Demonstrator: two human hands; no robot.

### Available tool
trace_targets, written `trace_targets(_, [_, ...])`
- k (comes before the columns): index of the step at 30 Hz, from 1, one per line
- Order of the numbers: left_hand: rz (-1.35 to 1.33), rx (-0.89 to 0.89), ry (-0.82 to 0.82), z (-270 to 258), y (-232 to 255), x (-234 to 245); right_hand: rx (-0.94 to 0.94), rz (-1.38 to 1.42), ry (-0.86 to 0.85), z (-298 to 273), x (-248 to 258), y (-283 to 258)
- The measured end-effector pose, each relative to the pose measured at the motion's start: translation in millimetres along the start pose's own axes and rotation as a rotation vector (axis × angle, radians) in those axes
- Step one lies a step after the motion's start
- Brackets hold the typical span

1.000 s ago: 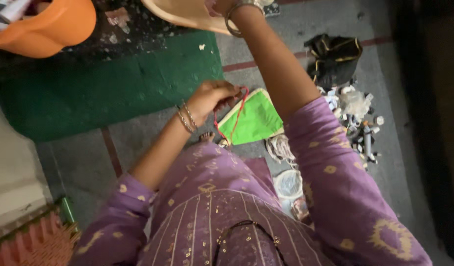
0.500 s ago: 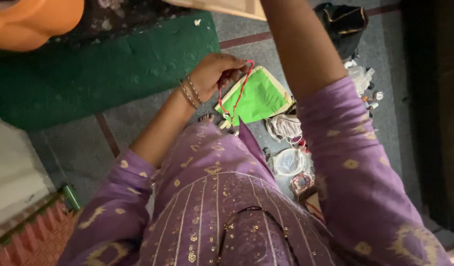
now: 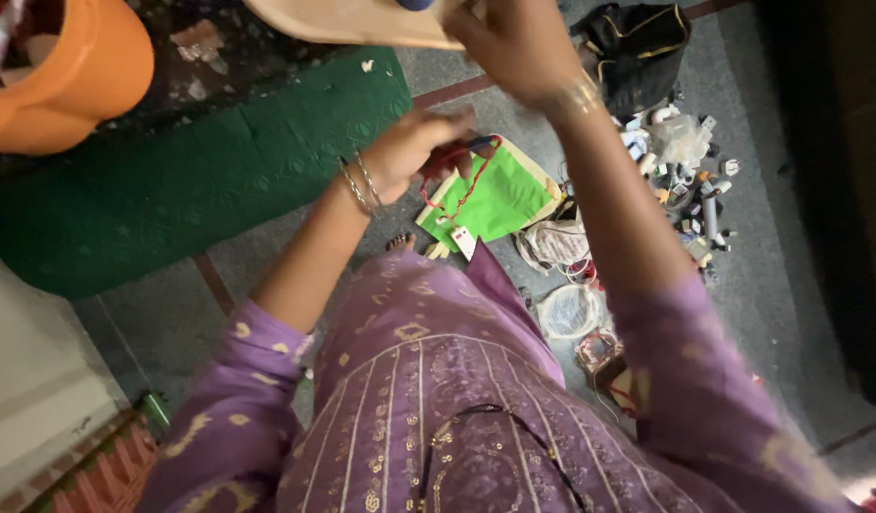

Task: The person repairs a red electrical cord by stripping the ends, twisting the wires, and wrapping the connection with blue electrical tape. They use scissors to cut the tape and handle a power strip and various cables on the floor.

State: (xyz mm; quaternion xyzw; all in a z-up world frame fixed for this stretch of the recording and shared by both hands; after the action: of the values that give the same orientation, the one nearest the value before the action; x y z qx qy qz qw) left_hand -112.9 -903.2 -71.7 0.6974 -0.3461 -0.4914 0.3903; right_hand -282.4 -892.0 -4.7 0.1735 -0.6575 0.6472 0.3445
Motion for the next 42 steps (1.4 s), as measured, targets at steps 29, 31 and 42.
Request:
trace_targets(29, [0.48, -0.447, -0.525, 47, 28, -295, -0.376, 0.108, 0.603, -377, 147, -12])
trace_targets(31, [0.603, -0.512, -0.463, 45, 29, -306, -0.394, 0.034, 0.641, -384, 152, -14])
trace_targets(42, [0.912, 0.121, -0.739, 108, -89, -223, -0.513, -0.302, 0.698, -503, 263, -17])
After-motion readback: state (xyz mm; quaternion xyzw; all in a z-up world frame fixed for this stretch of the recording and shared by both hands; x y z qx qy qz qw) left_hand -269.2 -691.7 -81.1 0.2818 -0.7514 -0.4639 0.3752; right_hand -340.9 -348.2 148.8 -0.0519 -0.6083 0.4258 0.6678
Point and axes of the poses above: each hand's wrist, its own z-axis towards the middle knuckle, its own x-axis out of the back of the hand, y = z × x, the point moved 6 cm from there along z, towards the middle knuckle, and after that the axes turned 7 degrees about -x, right-handed, at the moved point
